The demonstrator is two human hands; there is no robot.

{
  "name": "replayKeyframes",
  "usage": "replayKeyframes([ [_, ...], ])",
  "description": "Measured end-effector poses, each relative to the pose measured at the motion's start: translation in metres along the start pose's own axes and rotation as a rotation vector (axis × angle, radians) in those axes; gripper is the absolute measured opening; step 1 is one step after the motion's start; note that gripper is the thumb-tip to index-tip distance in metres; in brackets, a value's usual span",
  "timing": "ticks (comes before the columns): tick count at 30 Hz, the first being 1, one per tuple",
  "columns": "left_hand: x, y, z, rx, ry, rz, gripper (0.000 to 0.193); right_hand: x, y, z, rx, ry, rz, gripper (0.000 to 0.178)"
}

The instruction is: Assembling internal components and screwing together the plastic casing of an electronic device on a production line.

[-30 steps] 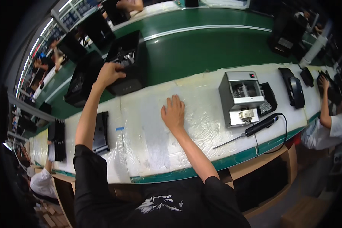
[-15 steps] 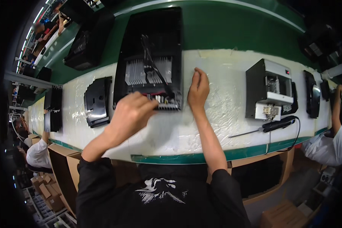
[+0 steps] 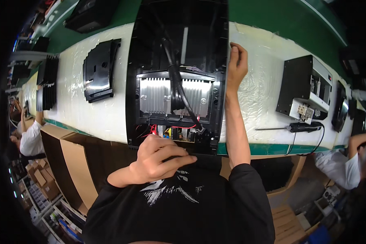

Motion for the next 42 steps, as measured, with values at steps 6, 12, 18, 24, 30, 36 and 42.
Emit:
replayKeyframes([
  [6,0.007,-0.002,0.011,0.123,0.049,-0.095,0.021,-0.016,-0.052,-0.012,-0.179,-0.021,-0.123,0.024],
  [12,0.006,-0.001,0.007,0.108,0.060,-0.035,0.011,0.014,-0.156,-0.020,-0.265,-0.442,0.002,0.025],
  [18,0.009,-0.002,0.007,0.066,0.112,-0.013,0.004,0.056,-0.164,0.007,-0.018,-1.002,0.709,0.081],
  [24,0.009,-0.002,0.010,0.046,0.091,0.004,0.004,0.041,-0.162,0.026,-0.050,-0.969,0.402,0.067],
  [30,0.003,-0.002,0.007,0.023,0.013,0.014,0.019,-0.009,-0.176,0.055,-0.032,-0.567,-0.397,0.067],
  [36,-0.006,-0.006,-0.015,-0.145,-0.300,0.164,0.052,-0.032,-0.172,0.077,0.023,-0.565,-1.233,0.060],
  [42,0.007,-0.007,-0.025,-0.151,-0.417,-0.001,0.046,-0.006,-0.184,0.094,0.081,-0.668,-1.497,0.029],
])
Point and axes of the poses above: each hand's wrist, its own z-axis away from the middle knuckle, its own x-axis out of the palm, y = z × x, the point moved 3 cm from there along -z, towards the middle knuckle, and after that the axes turned 13 degrees about -y, right-handed, at the moved point
